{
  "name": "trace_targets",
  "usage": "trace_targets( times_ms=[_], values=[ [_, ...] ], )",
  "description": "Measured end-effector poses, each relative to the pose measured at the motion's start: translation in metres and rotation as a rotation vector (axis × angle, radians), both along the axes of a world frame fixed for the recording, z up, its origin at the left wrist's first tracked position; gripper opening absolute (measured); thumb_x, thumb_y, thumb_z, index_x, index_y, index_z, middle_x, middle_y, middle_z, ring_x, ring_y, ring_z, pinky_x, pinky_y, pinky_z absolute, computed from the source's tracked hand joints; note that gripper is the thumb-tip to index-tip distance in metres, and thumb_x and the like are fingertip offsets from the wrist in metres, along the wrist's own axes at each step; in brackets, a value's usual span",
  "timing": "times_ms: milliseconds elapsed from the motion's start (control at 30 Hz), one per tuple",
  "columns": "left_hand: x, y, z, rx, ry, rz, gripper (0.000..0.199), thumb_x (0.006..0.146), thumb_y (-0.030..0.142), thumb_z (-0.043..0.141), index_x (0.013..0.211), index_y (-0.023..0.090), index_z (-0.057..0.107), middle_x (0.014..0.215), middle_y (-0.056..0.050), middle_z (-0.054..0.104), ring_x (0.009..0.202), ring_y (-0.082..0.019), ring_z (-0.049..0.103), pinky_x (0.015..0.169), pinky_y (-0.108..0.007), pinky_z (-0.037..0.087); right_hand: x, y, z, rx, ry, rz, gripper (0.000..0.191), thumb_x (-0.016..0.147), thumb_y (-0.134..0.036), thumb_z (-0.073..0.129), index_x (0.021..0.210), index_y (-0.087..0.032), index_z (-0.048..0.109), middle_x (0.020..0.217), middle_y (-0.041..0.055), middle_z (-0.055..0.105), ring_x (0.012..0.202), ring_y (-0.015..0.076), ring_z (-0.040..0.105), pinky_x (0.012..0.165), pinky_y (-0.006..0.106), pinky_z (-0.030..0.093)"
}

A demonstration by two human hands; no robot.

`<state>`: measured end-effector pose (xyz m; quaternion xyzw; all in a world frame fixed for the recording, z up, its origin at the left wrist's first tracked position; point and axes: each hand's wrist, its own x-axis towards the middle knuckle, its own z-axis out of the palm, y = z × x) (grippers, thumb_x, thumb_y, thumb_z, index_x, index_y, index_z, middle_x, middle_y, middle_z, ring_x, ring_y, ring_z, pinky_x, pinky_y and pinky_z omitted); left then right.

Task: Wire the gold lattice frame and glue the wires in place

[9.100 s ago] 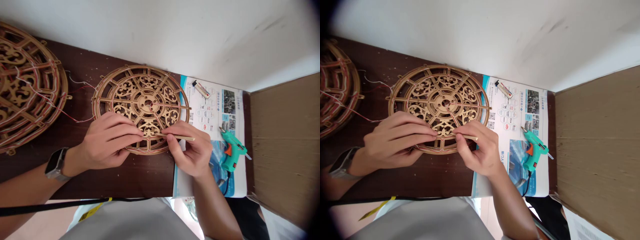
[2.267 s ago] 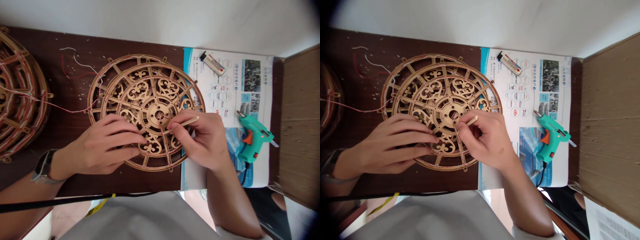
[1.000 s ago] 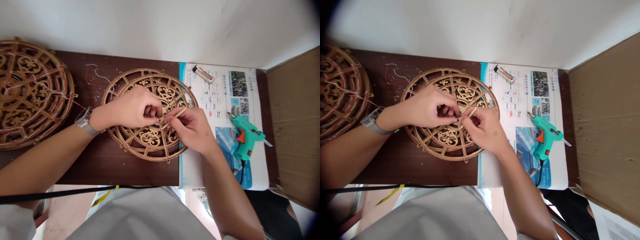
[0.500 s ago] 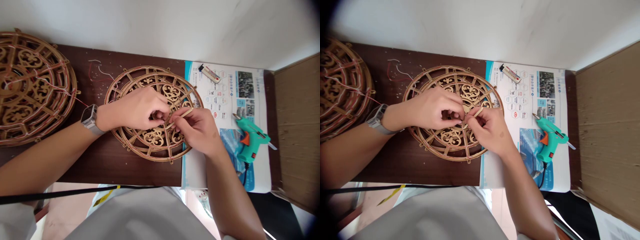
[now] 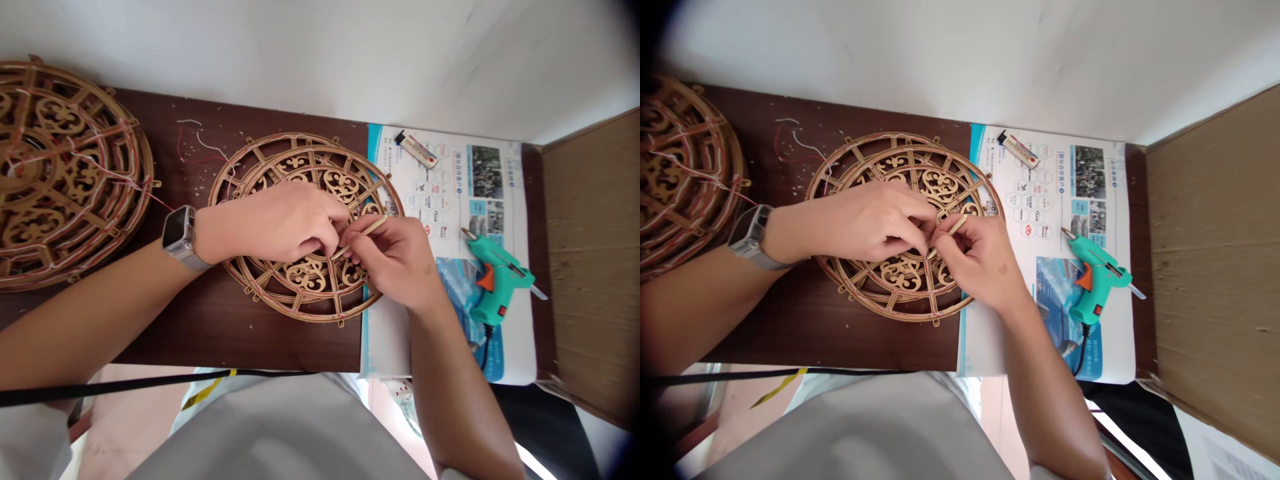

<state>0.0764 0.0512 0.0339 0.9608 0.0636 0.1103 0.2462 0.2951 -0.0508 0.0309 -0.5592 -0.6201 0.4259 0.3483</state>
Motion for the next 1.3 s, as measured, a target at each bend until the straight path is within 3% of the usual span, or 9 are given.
trace_targets(
  times_ms=[167, 567, 867, 1033, 1300],
  values=[
    [0.003, -0.001, 0.0, -0.039, 0.026, 0.011, 0.026, 0.1, 0.007, 0.06, 0.087, 0.022, 0.077, 0.095, -0.005, 0.071, 0.092, -0.021, 0.066, 0.082, -0.039, 0.049, -0.001, -0.001, 0.002, 0.021, -0.057, -0.006, 0.021, 0.09, -0.021, 0.063, 0.072, -0.018, 0.072, 0.064, -0.0011, 0.068, 0.056, 0.0101, 0.056, 0.053, 0.026, 0.033],
    [0.007, -0.001, 0.002, -0.142, 0.069, 0.058, 0.023, 0.094, 0.006, 0.064, 0.085, 0.023, 0.079, 0.097, -0.003, 0.071, 0.088, -0.017, 0.065, 0.083, -0.035, 0.048, 0.0, -0.001, -0.003, -0.035, 0.0, -0.055, 0.021, 0.089, -0.018, 0.065, 0.069, -0.017, 0.07, 0.066, 0.0003, 0.072, 0.054, 0.0095, 0.061, 0.049, 0.022, 0.038],
    [0.012, -0.001, -0.007, -0.199, -0.012, 0.106, 0.022, 0.08, 0.007, 0.067, 0.079, 0.025, 0.081, 0.072, 0.003, 0.068, 0.069, -0.012, 0.059, 0.068, -0.031, 0.039, 0.0, -0.002, 0.001, -0.118, 0.094, -0.076, 0.017, 0.088, -0.021, 0.069, 0.072, -0.017, 0.076, 0.065, -0.0006, 0.073, 0.048, 0.0112, 0.065, 0.045, 0.02, 0.048],
    [0.012, 0.002, -0.008, -0.292, -0.084, 0.118, 0.015, 0.076, 0.005, 0.071, 0.08, 0.019, 0.076, 0.074, 0.004, 0.069, 0.068, -0.008, 0.06, 0.068, -0.024, 0.041, -0.001, -0.003, 0.004, -0.142, 0.086, -0.089, 0.014, 0.087, -0.021, 0.07, 0.076, -0.017, 0.077, 0.066, 0.0002, 0.074, 0.05, 0.0128, 0.066, 0.046, 0.022, 0.051],
    [0.012, 0.003, -0.005, -0.286, -0.054, 0.148, 0.017, 0.074, 0.003, 0.072, 0.08, 0.019, 0.072, 0.07, 0.007, 0.066, 0.065, -0.007, 0.058, 0.066, -0.023, 0.039, -0.003, -0.007, 0.006, -0.073, -0.033, -0.031, 0.024, 0.094, -0.024, 0.065, 0.073, -0.017, 0.075, 0.074, 0.0029, 0.076, 0.055, 0.0103, 0.063, 0.049, 0.024, 0.038]
  ],
)
